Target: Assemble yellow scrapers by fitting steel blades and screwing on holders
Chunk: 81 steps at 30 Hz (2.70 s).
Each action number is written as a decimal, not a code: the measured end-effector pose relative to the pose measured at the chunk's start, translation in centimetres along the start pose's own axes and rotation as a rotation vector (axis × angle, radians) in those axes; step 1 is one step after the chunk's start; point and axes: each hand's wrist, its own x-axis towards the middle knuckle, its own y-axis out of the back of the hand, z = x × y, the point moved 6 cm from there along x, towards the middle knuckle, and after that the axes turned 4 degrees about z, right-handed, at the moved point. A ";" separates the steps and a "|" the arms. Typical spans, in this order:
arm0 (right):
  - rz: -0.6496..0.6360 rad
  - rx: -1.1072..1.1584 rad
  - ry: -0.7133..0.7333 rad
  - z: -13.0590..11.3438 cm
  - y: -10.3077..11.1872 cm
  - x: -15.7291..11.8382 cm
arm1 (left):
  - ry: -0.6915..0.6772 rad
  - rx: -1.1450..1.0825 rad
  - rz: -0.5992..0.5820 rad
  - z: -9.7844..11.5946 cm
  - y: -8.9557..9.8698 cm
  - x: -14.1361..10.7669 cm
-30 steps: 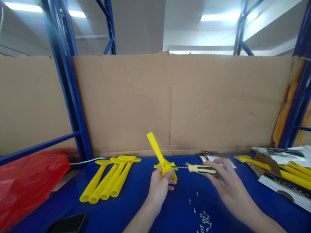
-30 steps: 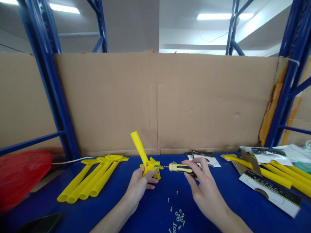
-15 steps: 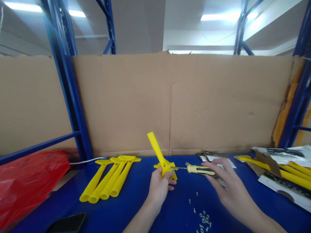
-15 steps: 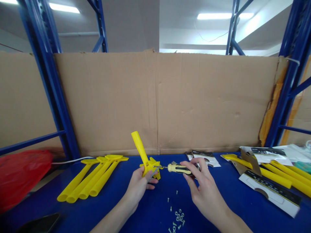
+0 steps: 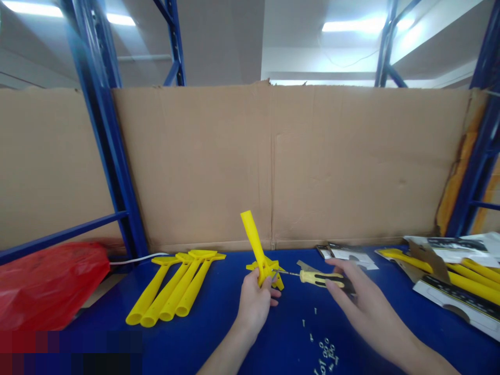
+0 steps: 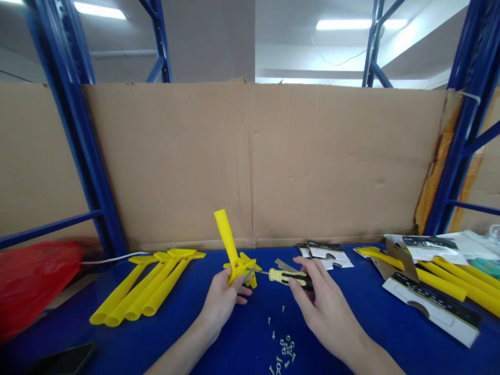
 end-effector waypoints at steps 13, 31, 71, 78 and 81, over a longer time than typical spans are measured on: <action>0.064 0.184 -0.255 0.7 0.1 0.0 | -0.065 0.095 -0.056 0.1 -0.4 0.0; -0.017 0.268 -0.403 0.2 -0.7 -0.5 | -0.066 0.108 -0.029 0.1 -0.2 -0.1; -0.114 0.311 -0.290 1.8 -1.5 -0.5 | -0.057 0.133 -0.027 -0.3 -0.2 0.3; -0.147 0.318 -0.344 0.9 -1.4 -0.3 | -0.070 0.145 -0.054 -0.4 -0.2 0.2; -0.103 0.285 -0.370 0.2 -0.9 -0.2 | -0.086 0.148 -0.066 -0.5 -0.3 0.4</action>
